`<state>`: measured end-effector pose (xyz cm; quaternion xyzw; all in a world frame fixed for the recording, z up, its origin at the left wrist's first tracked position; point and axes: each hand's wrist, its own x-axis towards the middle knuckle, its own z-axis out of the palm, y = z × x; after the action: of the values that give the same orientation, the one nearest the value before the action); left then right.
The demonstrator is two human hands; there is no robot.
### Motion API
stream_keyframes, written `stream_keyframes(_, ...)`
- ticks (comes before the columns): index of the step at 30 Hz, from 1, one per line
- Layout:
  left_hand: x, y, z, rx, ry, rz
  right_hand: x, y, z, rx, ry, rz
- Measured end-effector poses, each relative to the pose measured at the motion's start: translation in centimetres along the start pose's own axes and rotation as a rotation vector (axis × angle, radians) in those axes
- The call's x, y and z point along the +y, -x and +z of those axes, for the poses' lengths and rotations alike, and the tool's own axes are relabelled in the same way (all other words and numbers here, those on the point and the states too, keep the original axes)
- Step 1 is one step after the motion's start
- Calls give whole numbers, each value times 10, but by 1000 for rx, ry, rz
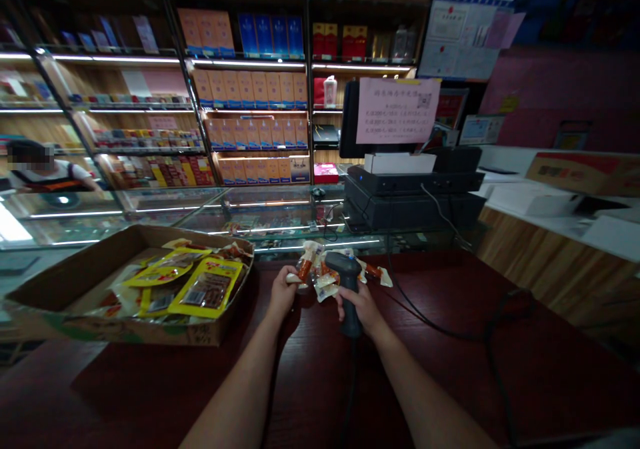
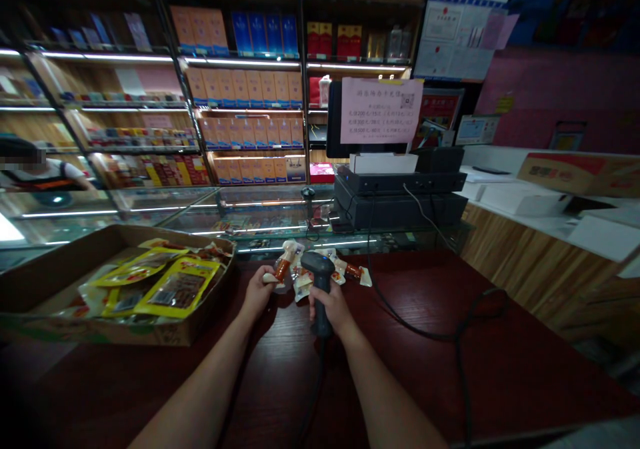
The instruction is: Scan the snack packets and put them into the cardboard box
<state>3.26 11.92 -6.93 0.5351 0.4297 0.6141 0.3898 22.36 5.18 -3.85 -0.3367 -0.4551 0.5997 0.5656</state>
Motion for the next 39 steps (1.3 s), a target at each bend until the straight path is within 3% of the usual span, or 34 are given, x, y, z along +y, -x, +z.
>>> stream_keyframes(7,3,1,1,-53,-37,27,1,-1,-1,39,-25,6)
stream_keyframes(20,-4,0,1,-35,-53,-11,4,-2,-3,40,-46,31)
stream_keyframes(24,4,1,0,117,-94,35,4,2,2,40,-37,18)
stream_keyframes(28,26,-3,-11,366,-111,99,-2,3,16,2,-25,16)
stream_keyframes(33,60,-14,-49,653,-235,154,-18,-8,51,-142,-1,33)
stream_keyframes(39,94,-21,-99,734,-517,20,-24,-29,115,-315,-17,26)
